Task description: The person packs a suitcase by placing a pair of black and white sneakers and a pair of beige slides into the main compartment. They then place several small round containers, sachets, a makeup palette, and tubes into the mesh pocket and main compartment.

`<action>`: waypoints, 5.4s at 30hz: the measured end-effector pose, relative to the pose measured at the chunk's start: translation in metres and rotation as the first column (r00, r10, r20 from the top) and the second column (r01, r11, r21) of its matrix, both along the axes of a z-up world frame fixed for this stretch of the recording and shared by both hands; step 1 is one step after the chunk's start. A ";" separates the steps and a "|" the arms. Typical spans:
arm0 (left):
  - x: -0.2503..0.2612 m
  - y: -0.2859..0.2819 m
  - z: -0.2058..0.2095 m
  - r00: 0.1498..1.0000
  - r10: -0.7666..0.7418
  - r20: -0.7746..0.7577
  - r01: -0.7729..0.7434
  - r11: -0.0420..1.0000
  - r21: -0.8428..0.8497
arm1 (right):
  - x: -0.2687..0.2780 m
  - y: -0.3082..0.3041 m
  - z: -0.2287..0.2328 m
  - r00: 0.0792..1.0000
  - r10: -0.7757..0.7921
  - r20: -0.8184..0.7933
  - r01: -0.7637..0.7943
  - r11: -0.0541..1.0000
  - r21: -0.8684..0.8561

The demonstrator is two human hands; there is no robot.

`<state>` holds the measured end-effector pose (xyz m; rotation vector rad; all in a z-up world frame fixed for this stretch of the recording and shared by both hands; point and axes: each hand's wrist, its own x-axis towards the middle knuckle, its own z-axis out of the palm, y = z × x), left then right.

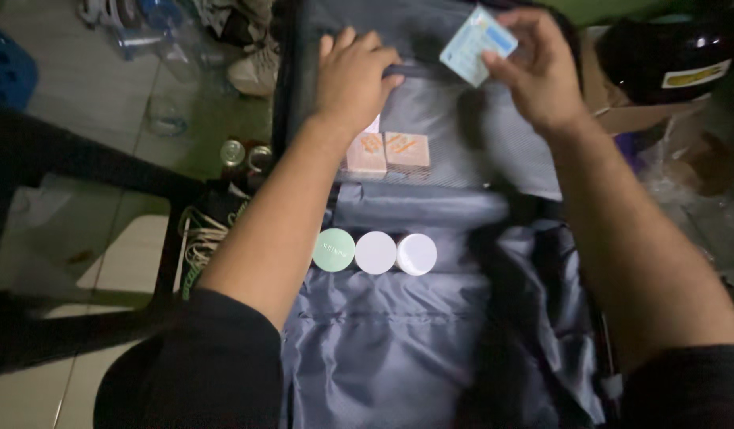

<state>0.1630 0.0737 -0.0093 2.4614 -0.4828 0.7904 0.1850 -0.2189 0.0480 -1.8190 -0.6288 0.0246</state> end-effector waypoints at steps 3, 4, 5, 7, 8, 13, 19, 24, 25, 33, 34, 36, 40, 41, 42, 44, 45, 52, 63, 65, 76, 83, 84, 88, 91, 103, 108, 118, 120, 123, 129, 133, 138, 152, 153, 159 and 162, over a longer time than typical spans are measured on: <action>-0.001 0.004 0.002 0.999 -0.035 0.011 0.035 0.997 -0.067 | 0.022 0.014 -0.004 0.998 0.055 0.042 -0.054 0.998 -0.026; -0.002 0.005 0.003 0.999 -0.043 0.027 0.045 0.996 -0.077 | 0.028 0.022 -0.007 0.995 0.092 0.048 -0.092 0.996 -0.007; -0.003 0.005 0.004 0.998 -0.051 0.044 0.055 0.995 -0.086 | 0.034 0.028 -0.009 0.990 0.129 0.054 -0.130 0.991 0.012; -0.005 0.004 0.006 0.996 -0.064 0.056 0.070 0.991 -0.114 | 0.043 0.038 -0.010 0.998 0.059 0.030 -0.057 0.996 -0.065; -0.006 0.003 0.006 0.996 -0.071 0.061 0.078 0.989 -0.127 | 0.044 0.042 -0.010 1.000 0.023 0.019 -0.021 0.994 -0.104; -0.007 0.003 0.004 0.985 -0.074 0.155 0.109 0.968 -0.224 | 0.039 0.051 0.001 0.997 0.023 -0.075 -0.035 0.986 -0.162; -0.007 0.001 0.001 0.981 -0.080 0.175 0.123 0.960 -0.252 | 0.026 0.051 0.015 0.986 -0.010 -0.167 -0.074 0.869 -0.490; -0.007 -0.001 -0.001 0.983 -0.057 0.175 0.094 0.972 -0.214 | 0.022 0.055 0.015 0.975 -0.022 -0.220 -0.112 0.808 -0.579; -0.007 -0.001 -0.002 0.983 -0.047 0.176 0.084 0.975 -0.207 | 0.021 0.056 0.016 0.976 0.014 -0.215 -0.137 0.812 -0.568; -0.005 0.001 -0.003 0.993 -0.017 0.118 0.044 0.972 -0.232 | 0.009 0.062 0.022 0.977 0.098 -0.188 -0.208 0.610 -0.765; -0.004 0.001 -0.003 0.994 -0.009 0.109 0.034 0.973 -0.229 | 0.007 0.063 0.020 0.983 0.091 -0.160 -0.183 0.591 -0.786; -0.005 0.002 -0.003 0.995 0.001 0.104 0.023 0.973 -0.228 | 0.003 0.065 0.014 0.991 0.089 -0.096 -0.130 0.587 -0.799; -0.008 0.002 -0.001 0.992 -0.002 0.128 0.035 0.967 -0.253 | 0.002 0.066 0.003 0.990 0.129 0.052 -0.035 0.590 -0.806; -0.009 0.003 -0.001 0.991 -0.005 0.134 0.040 0.964 -0.262 | 0.003 0.066 0.001 0.985 0.149 0.089 -0.013 0.577 -0.816; -0.010 0.004 -0.001 0.993 -0.015 0.118 0.045 0.965 -0.258 | 0.003 0.065 -0.001 0.983 0.151 0.100 -0.002 0.563 -0.826; -0.011 0.006 -0.001 0.996 -0.034 0.087 0.055 0.967 -0.248 | 0.004 0.065 -0.005 0.980 0.156 0.124 0.022 0.536 -0.844; -0.010 0.007 -0.001 0.995 -0.031 0.099 0.054 0.968 -0.244 | 0.005 0.064 -0.007 0.993 0.099 0.066 -0.005 0.590 -0.807; -0.007 0.007 -0.005 0.997 -0.069 0.040 0.076 0.968 -0.240 | 0.000 0.060 -0.012 0.996 -0.012 -0.092 -0.054 0.732 -0.679; -0.026 0.010 0.025 0.995 -0.096 0.001 0.092 0.944 -0.318 | -0.105 0.016 0.019 0.906 0.084 0.415 0.230 0.725 -0.649; -0.035 0.008 0.034 0.992 -0.115 -0.043 0.097 0.949 -0.299 | -0.135 0.005 0.021 0.903 0.063 0.424 0.257 0.712 -0.653; -0.175 0.052 0.076 0.919 -0.364 -0.151 0.330 0.920 -0.213 | -0.191 -0.042 -0.031 0.792 0.026 0.610 0.482 0.585 -0.652; -0.237 0.124 0.113 0.993 -0.114 -0.011 0.112 0.985 -0.128 | -0.186 -0.063 -0.059 0.716 0.081 0.694 0.538 0.570 -0.621; -0.242 0.135 0.117 0.997 -0.069 -0.039 0.063 0.990 -0.124 | -0.185 -0.067 -0.063 0.699 0.093 0.709 0.558 0.550 -0.622; -0.264 0.185 0.126 0.991 0.115 -0.067 -0.119 0.991 -0.059 | -0.177 -0.076 -0.077 0.702 0.083 0.707 0.564 0.541 -0.624; -0.277 0.228 0.127 0.944 0.321 -0.072 -0.318 0.947 0.048 | -0.175 -0.078 -0.085 0.665 0.101 0.740 0.606 0.506 -0.613; -0.319 0.294 0.071 0.676 0.731 -0.098 -0.681 0.669 0.296 | -0.195 -0.056 -0.055 0.748 0.037 0.663 0.528 0.573 -0.627; -0.323 0.302 0.059 0.695 0.718 -0.030 -0.674 0.665 0.322 | -0.207 -0.043 -0.038 0.716 0.037 0.697 0.543 0.597 -0.590; -0.338 0.288 0.054 0.766 0.634 0.107 -0.637 0.728 0.253 | -0.207 -0.044 -0.040 0.730 0.002 0.684 0.535 0.621 -0.573; -0.339 0.283 0.058 0.786 0.605 0.124 -0.616 0.752 0.235 | -0.208 -0.047 -0.040 0.737 0.001 0.675 0.534 0.613 -0.583; -0.341 0.272 0.074 0.814 0.557 0.162 -0.580 0.789 0.201 | -0.203 -0.045 -0.037 0.748 -0.008 0.664 0.540 0.589 -0.601; -0.321 0.226 0.103 0.918 0.366 0.153 -0.340 0.924 -0.173 | -0.205 -0.051 -0.042 0.773 0.006 0.634 0.508 0.593 -0.625; -0.282 0.169 0.108 0.981 0.003 0.194 0.117 0.785 -0.608 | -0.200 -0.046 -0.031 0.837 -0.024 0.546 0.459 0.574 -0.679; -0.228 0.079 0.096 0.886 -0.445 0.131 0.184 0.077 -0.980 | -0.216 -0.023 -0.007 0.821 -0.197 0.536 0.531 0.611 -0.587; -0.200 -0.077 0.013 0.659 -0.746 -0.098 -0.281 -0.123 -0.952 | -0.269 0.018 0.047 0.991 -0.009 0.131 0.026 0.991 -0.134; -0.203 -0.078 0.011 0.642 -0.756 -0.126 -0.279 -0.077 -0.957 | -0.268 0.014 0.044 0.989 0.017 0.149 -0.001 0.994 -0.106; -0.215 -0.073 0.007 0.583 -0.787 -0.201 -0.058 0.206 -0.977 | -0.259 -0.007 0.021 0.990 -0.071 0.123 0.093 0.978 -0.185; -0.219 -0.073 -0.001 0.550 -0.807 -0.218 -0.025 0.245 -0.969 | -0.254 -0.012 0.009 0.972 -0.233 -0.030 0.217 0.939 -0.266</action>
